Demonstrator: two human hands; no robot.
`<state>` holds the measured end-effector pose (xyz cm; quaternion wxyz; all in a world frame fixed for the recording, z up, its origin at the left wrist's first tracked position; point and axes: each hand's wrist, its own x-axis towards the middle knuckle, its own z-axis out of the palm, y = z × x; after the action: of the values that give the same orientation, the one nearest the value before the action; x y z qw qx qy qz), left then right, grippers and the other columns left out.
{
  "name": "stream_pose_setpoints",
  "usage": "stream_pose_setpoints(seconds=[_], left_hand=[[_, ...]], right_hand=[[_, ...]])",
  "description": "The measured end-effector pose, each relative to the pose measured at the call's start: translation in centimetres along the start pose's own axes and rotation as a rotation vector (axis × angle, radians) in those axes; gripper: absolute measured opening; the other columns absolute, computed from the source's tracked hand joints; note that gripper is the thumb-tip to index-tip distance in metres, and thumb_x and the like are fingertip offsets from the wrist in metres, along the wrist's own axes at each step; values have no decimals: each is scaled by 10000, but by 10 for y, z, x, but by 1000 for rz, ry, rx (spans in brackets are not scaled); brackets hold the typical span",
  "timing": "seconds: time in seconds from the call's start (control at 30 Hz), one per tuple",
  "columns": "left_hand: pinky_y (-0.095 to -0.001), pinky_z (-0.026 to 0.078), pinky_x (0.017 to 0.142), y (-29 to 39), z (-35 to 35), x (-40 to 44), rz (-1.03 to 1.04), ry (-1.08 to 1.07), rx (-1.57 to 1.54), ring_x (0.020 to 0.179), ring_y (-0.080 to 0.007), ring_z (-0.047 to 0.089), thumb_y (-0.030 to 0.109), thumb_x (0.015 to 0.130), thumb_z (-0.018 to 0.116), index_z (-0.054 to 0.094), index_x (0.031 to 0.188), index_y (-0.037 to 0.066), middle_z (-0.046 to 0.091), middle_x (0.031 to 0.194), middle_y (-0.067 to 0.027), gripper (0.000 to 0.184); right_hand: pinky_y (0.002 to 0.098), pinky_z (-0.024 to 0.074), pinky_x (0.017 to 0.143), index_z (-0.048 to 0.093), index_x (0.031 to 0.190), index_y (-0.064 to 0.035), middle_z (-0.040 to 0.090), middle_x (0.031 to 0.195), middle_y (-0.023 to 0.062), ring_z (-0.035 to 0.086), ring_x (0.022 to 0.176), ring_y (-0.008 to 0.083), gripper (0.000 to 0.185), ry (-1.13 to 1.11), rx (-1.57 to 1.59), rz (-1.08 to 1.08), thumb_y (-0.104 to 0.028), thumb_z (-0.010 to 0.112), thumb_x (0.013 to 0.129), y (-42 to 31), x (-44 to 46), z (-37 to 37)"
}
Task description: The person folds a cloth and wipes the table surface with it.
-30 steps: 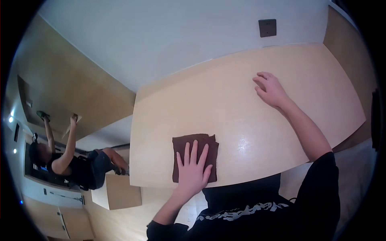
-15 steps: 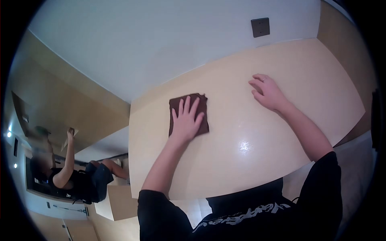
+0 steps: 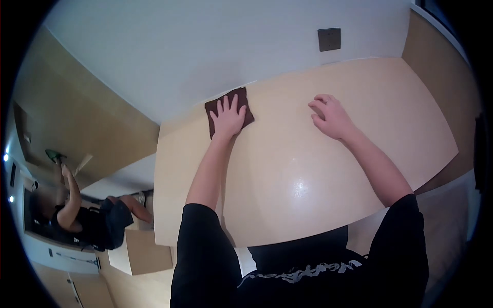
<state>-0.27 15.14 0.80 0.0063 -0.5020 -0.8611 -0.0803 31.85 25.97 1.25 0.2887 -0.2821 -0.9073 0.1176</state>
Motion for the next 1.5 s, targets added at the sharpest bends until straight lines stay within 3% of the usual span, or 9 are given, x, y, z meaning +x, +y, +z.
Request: stream_pose_setpoints(seconds=[0.13,0.3,0.47,0.6,0.77,1.0,1.27,1.4,1.5], left_hand=[[-656,130,1122,7,-9,-82,206,30,25,1457,-395,154,480,978,374,230,1532,175,184,1583,-173,649],[-648,147,1118,18,-41,-232,369,-17,18,1447,-403,175,395,945,487,261,1523,174,204,1571,-185,658],[-617,117,1131,28,-83,-346,248,-69,-64,1443,-386,209,315,902,547,383,1475,160,253,1564,-164,615],[-610,91,1133,33,-69,-373,67,11,-215,1438,-360,243,301,895,558,477,1419,163,314,1546,-141,547],[-604,114,1133,40,-63,-366,60,57,-166,1434,-347,258,297,900,566,484,1409,145,330,1536,-141,538],[-564,178,1144,22,-71,-334,130,-29,-72,1432,-380,240,344,939,534,387,1470,143,272,1559,-151,586],[-538,188,1155,0,-61,-241,160,-99,81,1443,-387,206,416,977,459,272,1515,123,218,1573,-175,641],[-535,186,1157,-21,-37,-171,149,23,67,1452,-348,209,419,992,420,270,1522,211,217,1586,-123,589],[-564,188,1149,-40,-24,-120,145,-9,58,1457,-343,197,494,990,368,257,1528,220,203,1592,-114,614]], right_hand=[[427,427,1003,627,1118,-57,568,1228,170,507,1186,348,314,-12,36,-17,-210,614,844,-1,-3,-3],[428,427,1006,622,1131,-51,564,1255,177,500,1207,351,310,10,42,16,-189,600,855,-1,-10,-3],[431,423,1012,619,1140,-49,561,1265,179,497,1212,354,317,-8,29,-1,-191,599,858,-4,1,-7],[432,420,1015,617,1148,-48,560,1270,183,495,1216,359,321,-11,45,31,-193,595,862,-3,-3,-3],[433,414,1023,612,1158,-49,555,1286,190,493,1222,365,325,-33,29,11,-194,590,868,4,-10,-1],[435,407,1032,606,1166,-48,555,1285,201,496,1223,368,330,-12,29,-7,-196,584,872,0,-11,-4],[434,403,1038,615,1157,-39,552,1292,201,494,1226,368,328,-25,7,-2,-204,580,876,3,-9,-4],[435,403,1038,619,1149,-37,555,1288,200,497,1223,366,321,-13,15,-11,-193,588,871,2,-10,-4],[435,404,1036,621,1144,-35,564,1272,198,500,1220,364,317,6,22,-20,-189,593,869,3,-10,-2]])
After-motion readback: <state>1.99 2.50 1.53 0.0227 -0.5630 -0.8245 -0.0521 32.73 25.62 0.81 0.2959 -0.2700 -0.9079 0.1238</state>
